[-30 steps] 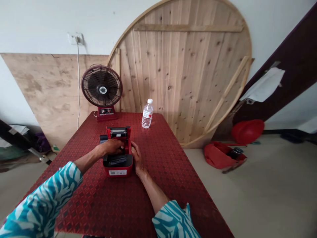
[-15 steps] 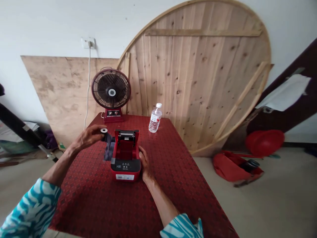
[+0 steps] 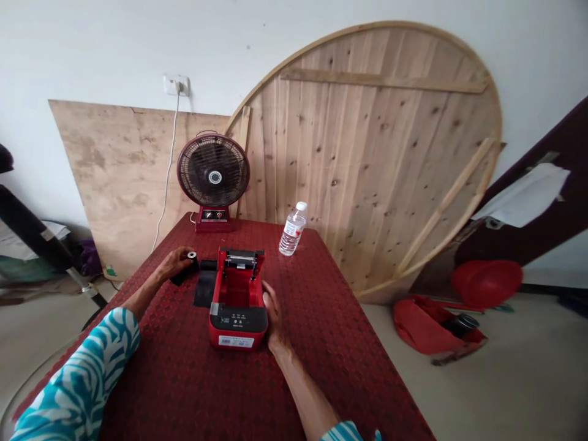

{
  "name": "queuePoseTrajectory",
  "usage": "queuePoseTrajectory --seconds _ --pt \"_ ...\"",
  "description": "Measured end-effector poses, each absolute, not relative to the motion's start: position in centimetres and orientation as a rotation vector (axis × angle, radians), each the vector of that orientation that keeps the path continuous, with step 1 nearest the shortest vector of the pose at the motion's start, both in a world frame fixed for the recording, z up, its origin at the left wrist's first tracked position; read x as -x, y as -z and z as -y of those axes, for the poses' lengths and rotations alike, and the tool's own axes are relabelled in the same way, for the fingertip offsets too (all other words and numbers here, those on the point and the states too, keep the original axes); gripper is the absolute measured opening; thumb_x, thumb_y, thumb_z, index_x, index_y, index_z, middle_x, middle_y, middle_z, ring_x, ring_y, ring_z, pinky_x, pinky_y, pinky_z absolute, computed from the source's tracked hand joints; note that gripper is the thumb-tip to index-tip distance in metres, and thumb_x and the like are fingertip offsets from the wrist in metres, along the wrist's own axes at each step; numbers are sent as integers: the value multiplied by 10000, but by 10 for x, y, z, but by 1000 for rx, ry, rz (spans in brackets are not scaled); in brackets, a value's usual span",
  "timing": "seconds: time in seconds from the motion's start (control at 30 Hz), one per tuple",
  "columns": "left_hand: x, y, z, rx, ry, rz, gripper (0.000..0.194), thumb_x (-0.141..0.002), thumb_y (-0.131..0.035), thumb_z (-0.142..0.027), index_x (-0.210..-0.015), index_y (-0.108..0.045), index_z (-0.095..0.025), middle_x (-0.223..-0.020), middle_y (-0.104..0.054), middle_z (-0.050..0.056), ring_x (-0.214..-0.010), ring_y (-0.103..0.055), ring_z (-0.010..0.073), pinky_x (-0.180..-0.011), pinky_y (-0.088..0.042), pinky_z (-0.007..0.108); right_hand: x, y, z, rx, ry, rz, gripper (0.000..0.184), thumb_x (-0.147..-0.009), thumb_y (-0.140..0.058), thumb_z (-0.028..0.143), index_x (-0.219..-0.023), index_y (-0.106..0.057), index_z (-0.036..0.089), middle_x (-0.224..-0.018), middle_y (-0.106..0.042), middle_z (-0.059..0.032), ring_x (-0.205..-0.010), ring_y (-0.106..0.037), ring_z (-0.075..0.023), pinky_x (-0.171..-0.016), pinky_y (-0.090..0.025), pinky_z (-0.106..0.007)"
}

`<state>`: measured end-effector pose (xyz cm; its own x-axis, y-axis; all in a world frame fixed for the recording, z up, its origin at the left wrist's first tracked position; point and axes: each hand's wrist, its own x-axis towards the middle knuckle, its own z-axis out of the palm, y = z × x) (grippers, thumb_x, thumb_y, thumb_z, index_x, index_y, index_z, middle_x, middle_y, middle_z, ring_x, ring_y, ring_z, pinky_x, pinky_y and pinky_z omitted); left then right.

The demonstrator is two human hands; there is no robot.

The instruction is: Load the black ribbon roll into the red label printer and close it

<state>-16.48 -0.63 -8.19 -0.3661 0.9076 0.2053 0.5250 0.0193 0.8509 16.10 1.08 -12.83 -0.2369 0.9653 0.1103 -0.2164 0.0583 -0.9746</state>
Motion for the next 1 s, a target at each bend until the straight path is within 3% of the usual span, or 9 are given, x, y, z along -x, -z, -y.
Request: queuePoseTrajectory --seconds 0.23,0.33,0.47,0.6,0.73,0.87,1.0 --pt "160 58 -3 -1703 -1127 -2025 469 -724 -573 -488 -1078 -661 -193 -1108 -698 107 -1087 -607 294 -943 -443 387 -160 128 -10 834 -1411 1263 463 -810 -541 533 -1191 -616 281 -1317 -591 -33 -1250 -495 -262 -1060 -362 -438" --pt "144 53 -16 -1841 -935 -2041 291 -694 -643 -406 -922 -717 -240 -974 -735 89 -1044 -622 307 -974 -399 405 -160 128 -11 840 -1408 1265 467 -808 -542 538 -1191 -618 282 -1315 -590 -32 -1256 -491 -257 -1067 -356 -435" --pt "120 60 -28 -1976 -714 -2063 55 -623 -684 -219 -677 -682 -226 -755 -731 90 -956 -647 343 -1041 -256 529 -161 131 -12 841 -1401 1275 457 -808 -549 544 -1180 -629 290 -1309 -596 -27 -1251 -495 -258 -1056 -371 -430" --pt "107 63 -25 -2060 -595 -2085 125 -615 -617 -111 -683 -654 -209 -680 -706 86 -867 -667 339 -1063 -145 592 -161 134 -14 815 -1422 1296 466 -833 -533 531 -1224 -596 285 -1321 -585 -30 -1255 -488 -255 -1053 -369 -432" --pt "108 51 -10 -2105 -579 -2080 282 -637 -599 -132 -894 -666 -227 -798 -713 77 -911 -653 316 -1069 -194 560 -160 135 -14 788 -1430 1290 464 -835 -533 531 -1225 -592 288 -1330 -580 -26 -1257 -488 -249 -1035 -388 -415" --pt "114 24 15 -2132 -607 -2050 322 -698 -585 -233 -1010 -664 -222 -1003 -686 98 -996 -615 299 -948 -403 436 -158 134 -14 784 -1425 1275 486 -821 -541 543 -1215 -601 264 -1316 -590 -43 -1245 -496 -258 -1031 -386 -422" --pt "115 -15 52 -1994 -755 -1968 328 -718 -599 -325 -1024 -677 -235 -976 -693 52 -900 -629 256 -825 -477 365 -157 132 -14 796 -1438 1263 490 -812 -546 543 -1207 -605 260 -1295 -604 -45 -1217 -516 -264 -1032 -380 -434"
